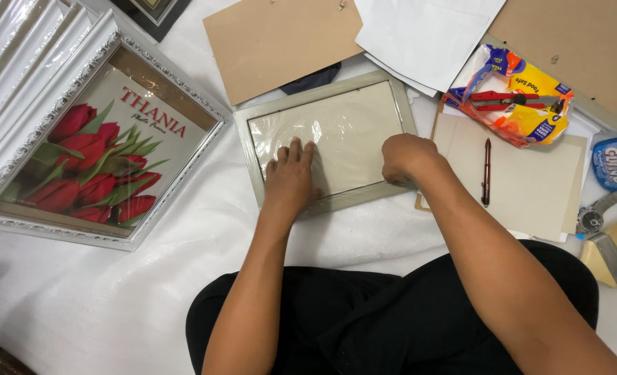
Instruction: Assembling and cleaning picture frames using a brush and cloth
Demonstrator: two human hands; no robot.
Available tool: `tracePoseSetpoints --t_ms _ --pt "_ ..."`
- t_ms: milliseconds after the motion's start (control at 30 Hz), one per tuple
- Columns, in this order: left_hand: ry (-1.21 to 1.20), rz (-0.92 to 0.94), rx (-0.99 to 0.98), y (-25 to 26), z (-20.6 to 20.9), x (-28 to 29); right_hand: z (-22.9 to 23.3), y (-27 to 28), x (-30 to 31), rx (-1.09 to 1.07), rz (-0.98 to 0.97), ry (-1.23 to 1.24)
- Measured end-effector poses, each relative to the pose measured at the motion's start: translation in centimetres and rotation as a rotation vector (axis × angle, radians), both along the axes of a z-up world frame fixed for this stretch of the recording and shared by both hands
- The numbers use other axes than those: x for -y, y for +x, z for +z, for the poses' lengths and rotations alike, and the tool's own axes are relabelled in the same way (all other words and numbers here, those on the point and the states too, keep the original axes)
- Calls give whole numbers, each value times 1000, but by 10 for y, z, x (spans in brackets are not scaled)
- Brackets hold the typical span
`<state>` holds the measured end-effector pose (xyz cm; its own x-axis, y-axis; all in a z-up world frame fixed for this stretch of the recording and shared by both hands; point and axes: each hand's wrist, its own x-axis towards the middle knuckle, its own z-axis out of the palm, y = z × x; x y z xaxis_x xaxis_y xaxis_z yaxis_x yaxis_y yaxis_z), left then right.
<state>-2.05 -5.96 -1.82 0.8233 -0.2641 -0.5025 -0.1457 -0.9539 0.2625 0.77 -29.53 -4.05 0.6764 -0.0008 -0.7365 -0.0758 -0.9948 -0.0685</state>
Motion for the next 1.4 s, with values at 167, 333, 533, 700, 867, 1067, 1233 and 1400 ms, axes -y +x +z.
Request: tracePoseSetpoints --t_ms 167,333,533,700,867,1067,1233,1400 --pt "-51 108 27 6 29 -22 -9 0 0 38 -39 27" --pt "38 214 -71 7 15 -33 16 -2 -6 8 -31 40" --pt "111 249 -141 10 7 -31 15 -1 -7 23 -56 43" --pt "141 249 -159 11 10 -30 15 -1 -7 29 -91 51" --pt "140 246 -143 11 9 -31 19 -1 -6 62 -55 49" --pt "101 267 -116 11 11 -31 56 3 -18 84 -6 134" --pt "48 306 -22 12 17 -28 52 3 -15 119 -46 191" --pt "-33 334 125 13 23 -27 53 0 -20 129 -42 247"
